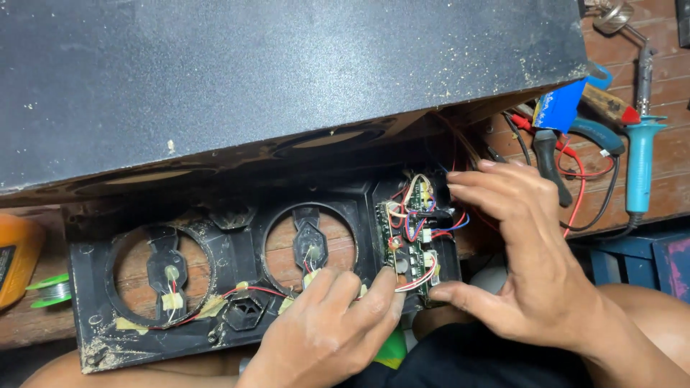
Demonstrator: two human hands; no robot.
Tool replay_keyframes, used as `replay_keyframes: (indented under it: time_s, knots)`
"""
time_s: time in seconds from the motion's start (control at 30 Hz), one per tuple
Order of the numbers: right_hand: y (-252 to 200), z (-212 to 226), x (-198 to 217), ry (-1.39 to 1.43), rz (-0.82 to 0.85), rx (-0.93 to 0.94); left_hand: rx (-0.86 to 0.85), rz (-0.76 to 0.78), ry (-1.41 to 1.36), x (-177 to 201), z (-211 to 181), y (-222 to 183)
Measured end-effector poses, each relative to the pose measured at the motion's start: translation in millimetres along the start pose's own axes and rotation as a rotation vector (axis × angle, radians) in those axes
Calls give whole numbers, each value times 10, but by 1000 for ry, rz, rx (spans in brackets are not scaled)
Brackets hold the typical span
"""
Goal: Assembling and wiring the internal circuit board and front interface of a speaker system.
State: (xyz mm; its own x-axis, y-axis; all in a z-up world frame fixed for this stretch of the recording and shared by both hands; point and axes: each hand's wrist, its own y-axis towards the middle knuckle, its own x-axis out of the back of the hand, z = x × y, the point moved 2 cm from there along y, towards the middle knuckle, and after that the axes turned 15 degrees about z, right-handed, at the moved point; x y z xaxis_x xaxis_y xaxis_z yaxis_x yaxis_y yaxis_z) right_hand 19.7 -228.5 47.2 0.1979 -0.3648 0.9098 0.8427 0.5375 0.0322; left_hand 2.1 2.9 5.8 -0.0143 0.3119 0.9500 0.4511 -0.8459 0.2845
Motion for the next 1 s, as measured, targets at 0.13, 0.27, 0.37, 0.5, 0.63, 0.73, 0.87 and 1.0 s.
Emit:
replay_keyframes:
  time_s: [0.13,0.27,0.37,0.5,0.63,0.73,0.87,1.0]
  knots:
    - [129,-39,45,14,-2,-52,-14,-29,-12,-70,-6,-10]
    - [272,-49,63,-3,24,-111,-23,-47,-8,-112,1,-22]
    - [311,-59,22,-43,56,-165,9,-57,15,-114,0,-8]
    - [347,-63,-29,-112,75,-215,83,-71,16,-159,-3,5]
    - [386,-80,-56,-111,85,-227,102,-65,62,-211,14,-1]
    - [413,-94,-63,-94,74,-218,154,-81,26,-233,29,7]
    - [465,-95,-49,-77,67,-169,218,-80,-44,-270,23,-31]
    - [469,-118,-67,-55,79,-161,166,-81,-3,-298,37,-27]
